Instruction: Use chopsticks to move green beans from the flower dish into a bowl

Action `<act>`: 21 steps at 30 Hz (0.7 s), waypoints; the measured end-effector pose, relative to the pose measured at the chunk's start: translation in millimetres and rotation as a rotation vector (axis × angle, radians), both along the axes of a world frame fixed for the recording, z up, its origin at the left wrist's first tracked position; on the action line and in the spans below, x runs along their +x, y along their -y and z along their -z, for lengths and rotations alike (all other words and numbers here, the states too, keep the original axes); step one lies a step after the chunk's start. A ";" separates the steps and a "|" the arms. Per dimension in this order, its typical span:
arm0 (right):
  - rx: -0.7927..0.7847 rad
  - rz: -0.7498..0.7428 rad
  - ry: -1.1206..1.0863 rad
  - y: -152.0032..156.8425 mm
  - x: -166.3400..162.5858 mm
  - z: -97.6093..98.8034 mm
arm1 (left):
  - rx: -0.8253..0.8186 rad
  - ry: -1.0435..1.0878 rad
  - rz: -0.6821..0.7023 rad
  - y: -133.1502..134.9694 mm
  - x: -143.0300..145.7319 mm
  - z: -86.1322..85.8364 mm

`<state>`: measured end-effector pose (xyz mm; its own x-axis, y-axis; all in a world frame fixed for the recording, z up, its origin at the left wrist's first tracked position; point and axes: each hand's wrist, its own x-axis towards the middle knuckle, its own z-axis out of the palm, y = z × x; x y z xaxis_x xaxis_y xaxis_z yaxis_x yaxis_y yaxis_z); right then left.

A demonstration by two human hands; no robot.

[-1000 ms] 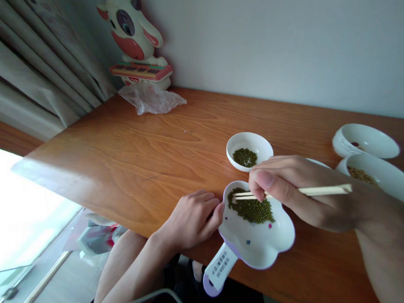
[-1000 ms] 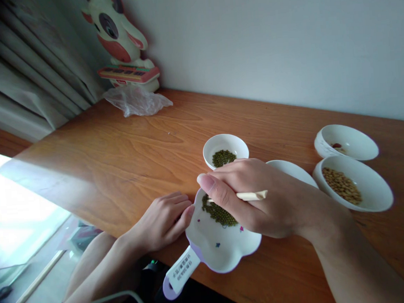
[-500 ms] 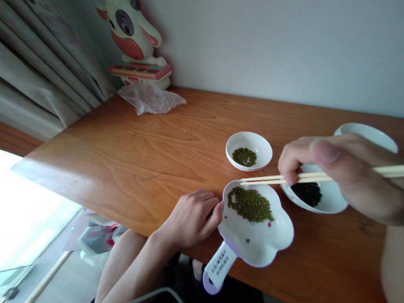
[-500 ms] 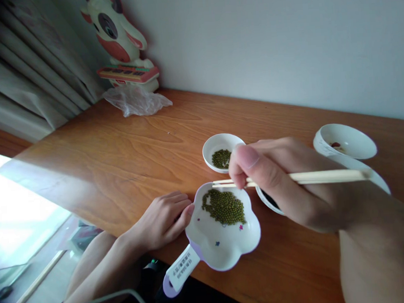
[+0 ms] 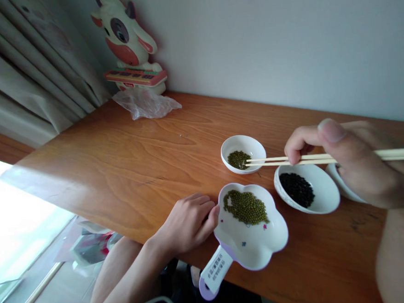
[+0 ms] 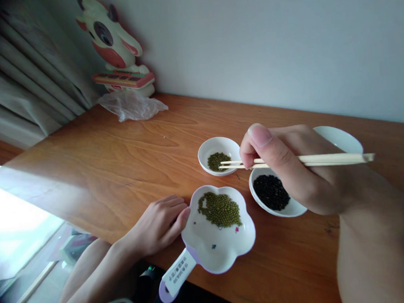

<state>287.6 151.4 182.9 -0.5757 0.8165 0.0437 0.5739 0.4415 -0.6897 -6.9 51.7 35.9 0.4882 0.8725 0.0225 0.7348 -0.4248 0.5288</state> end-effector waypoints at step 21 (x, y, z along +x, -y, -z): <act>-0.145 -0.387 0.061 14.0 -39.4 18.4 | -0.017 -0.010 -0.011 -0.9 2.1 -3.8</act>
